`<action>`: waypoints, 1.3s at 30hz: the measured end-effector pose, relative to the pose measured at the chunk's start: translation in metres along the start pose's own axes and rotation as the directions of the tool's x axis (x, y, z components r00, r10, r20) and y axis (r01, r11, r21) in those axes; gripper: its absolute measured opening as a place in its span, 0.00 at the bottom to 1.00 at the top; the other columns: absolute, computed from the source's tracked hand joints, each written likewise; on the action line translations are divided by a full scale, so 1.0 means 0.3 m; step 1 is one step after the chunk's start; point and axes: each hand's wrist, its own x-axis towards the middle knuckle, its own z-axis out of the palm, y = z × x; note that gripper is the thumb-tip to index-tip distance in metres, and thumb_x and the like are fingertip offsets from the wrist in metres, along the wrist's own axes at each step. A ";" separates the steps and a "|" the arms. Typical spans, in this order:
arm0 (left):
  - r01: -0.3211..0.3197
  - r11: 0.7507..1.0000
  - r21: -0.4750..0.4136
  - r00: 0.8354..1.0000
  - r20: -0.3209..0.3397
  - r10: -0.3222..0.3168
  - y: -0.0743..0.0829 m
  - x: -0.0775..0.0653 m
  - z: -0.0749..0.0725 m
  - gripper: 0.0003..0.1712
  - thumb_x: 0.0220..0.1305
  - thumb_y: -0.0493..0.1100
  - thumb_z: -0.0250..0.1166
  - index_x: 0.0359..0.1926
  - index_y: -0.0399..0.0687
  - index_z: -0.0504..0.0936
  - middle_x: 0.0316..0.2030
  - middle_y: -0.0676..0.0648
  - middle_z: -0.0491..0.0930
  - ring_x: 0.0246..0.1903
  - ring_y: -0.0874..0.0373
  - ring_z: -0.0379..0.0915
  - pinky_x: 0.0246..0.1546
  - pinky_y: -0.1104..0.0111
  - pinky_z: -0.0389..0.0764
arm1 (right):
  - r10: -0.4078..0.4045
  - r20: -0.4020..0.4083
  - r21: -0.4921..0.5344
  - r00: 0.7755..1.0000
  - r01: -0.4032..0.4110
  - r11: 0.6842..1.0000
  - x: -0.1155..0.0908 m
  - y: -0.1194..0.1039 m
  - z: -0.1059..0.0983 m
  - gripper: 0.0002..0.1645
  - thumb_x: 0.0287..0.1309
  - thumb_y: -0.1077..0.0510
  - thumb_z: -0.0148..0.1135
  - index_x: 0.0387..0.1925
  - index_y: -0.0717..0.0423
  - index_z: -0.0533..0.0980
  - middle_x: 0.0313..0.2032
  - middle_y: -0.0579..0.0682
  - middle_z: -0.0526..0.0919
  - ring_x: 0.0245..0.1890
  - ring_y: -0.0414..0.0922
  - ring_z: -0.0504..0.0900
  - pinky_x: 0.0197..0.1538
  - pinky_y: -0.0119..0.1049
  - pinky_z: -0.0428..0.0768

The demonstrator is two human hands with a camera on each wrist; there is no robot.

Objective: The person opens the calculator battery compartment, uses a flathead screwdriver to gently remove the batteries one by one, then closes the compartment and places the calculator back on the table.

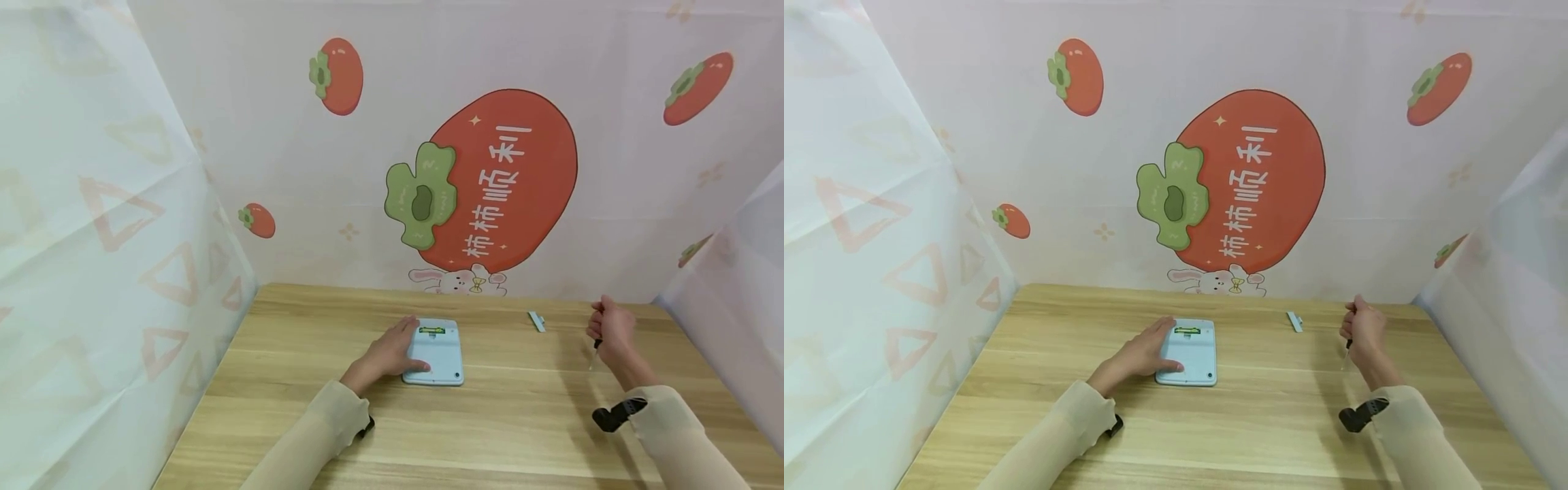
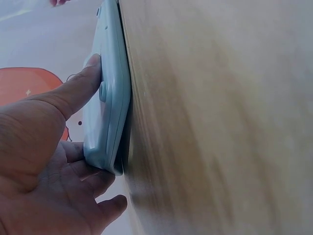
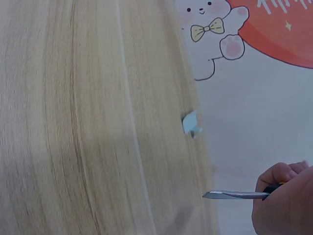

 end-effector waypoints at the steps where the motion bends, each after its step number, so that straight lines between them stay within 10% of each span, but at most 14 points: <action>1: 0.003 1.000 0.000 1.000 0.000 -0.003 -0.002 0.000 0.002 0.59 0.62 0.60 0.78 0.83 0.44 0.56 0.83 0.42 0.54 0.81 0.43 0.53 0.73 0.38 0.67 | 0.002 0.001 0.006 1.000 -0.002 1.000 -0.003 0.000 0.008 0.29 0.86 0.49 0.38 0.25 0.53 0.71 0.12 0.40 0.64 0.14 0.36 0.53 0.23 0.35 0.46; 39: 0.010 1.000 -0.004 1.000 -0.003 -0.010 0.005 -0.006 -0.002 0.60 0.62 0.60 0.78 0.83 0.44 0.56 0.83 0.42 0.54 0.81 0.43 0.54 0.73 0.38 0.67 | -0.093 0.144 0.298 0.985 0.047 0.953 -0.067 0.035 0.282 0.26 0.74 0.60 0.24 0.15 0.52 0.50 0.15 0.45 0.45 0.18 0.44 0.37 0.26 0.39 0.35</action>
